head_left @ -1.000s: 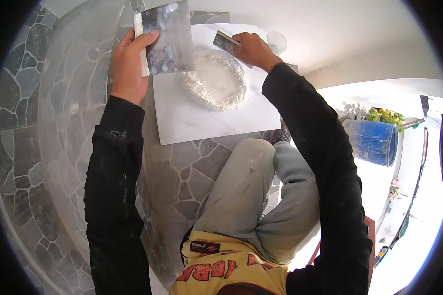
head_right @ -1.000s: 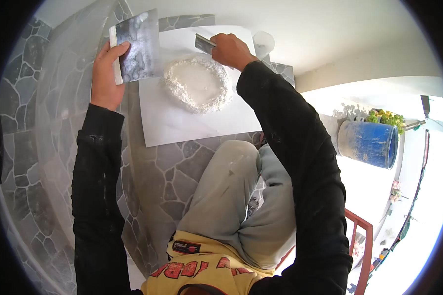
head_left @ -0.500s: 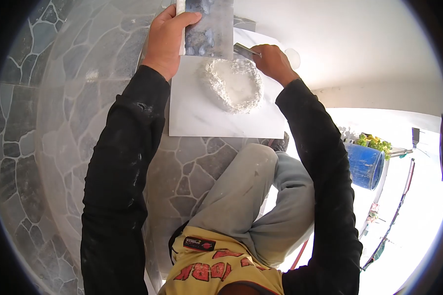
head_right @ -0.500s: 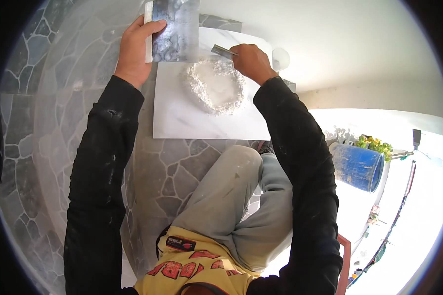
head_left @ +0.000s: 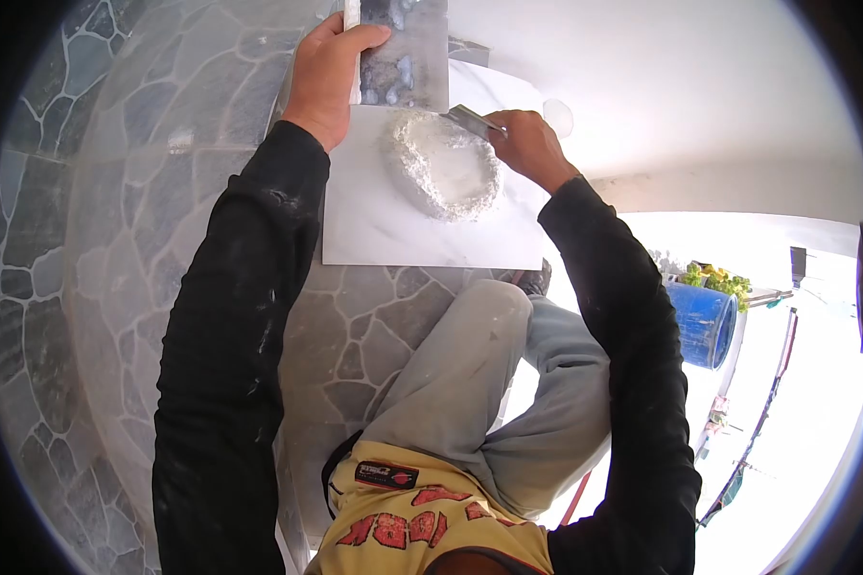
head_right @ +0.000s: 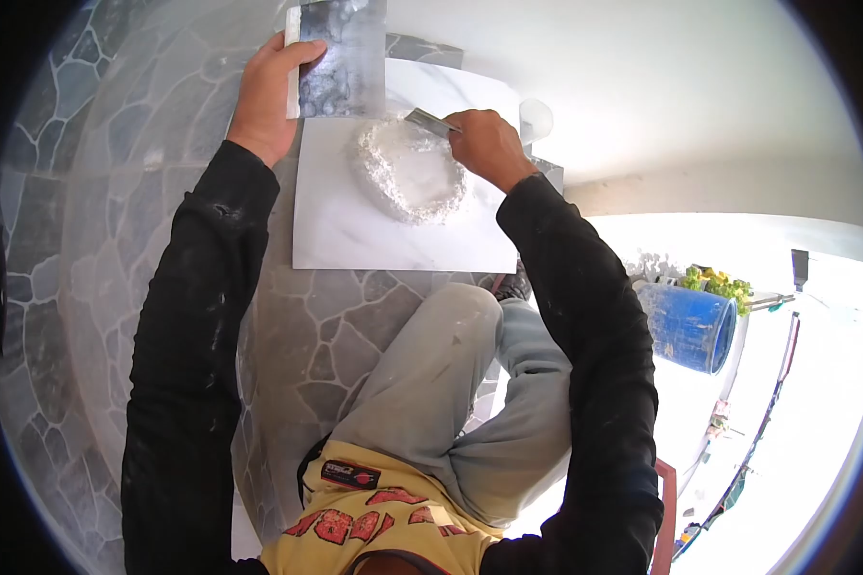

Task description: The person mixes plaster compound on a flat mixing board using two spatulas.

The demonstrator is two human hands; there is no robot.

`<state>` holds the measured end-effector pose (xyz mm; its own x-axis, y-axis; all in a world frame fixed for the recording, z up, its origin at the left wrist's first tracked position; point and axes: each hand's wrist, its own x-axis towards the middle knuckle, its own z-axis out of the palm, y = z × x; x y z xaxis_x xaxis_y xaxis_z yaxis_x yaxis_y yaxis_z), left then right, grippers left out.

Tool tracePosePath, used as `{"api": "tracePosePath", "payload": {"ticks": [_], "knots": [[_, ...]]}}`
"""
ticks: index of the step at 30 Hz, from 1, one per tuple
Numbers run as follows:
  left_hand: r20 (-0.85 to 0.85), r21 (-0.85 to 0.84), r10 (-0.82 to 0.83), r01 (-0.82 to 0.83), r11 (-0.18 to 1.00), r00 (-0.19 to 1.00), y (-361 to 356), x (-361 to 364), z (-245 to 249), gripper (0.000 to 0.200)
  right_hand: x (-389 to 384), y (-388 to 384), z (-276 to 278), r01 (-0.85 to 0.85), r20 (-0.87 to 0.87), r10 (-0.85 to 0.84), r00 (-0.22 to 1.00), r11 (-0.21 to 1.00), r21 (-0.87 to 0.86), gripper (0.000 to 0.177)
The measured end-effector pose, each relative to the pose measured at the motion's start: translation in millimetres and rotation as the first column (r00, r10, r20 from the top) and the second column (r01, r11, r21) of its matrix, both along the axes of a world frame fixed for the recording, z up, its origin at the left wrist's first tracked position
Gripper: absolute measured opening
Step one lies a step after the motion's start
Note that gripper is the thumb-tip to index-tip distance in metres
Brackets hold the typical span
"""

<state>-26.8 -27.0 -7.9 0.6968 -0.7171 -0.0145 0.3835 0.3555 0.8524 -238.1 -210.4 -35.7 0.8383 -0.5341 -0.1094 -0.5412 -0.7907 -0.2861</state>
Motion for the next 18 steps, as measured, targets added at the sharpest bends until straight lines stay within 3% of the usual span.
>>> {"api": "tracePosePath", "payload": {"ticks": [6, 13, 18], "knots": [[0.039, 0.016, -0.039, 0.039, 0.999, 0.998, -1, 3, -7, 0.026, -15, -14, 0, 0.134, 0.008, -0.133, 0.991, 0.990, -0.043, 0.024], [0.069, 0.023, -0.025, 0.023, 0.999, 0.997, -1, 6, -12, 0.023, -20, 9, 5, 0.030, 0.016, -0.032, 0.999, 0.993, 0.111, 0.017], [0.038, -0.008, -0.055, 0.055, 0.998, 0.998, -1, 3, -10, 0.022, -25, -8, -8, 0.109, 0.076, -0.111, 0.991, 0.993, 0.035, 0.019]]}}
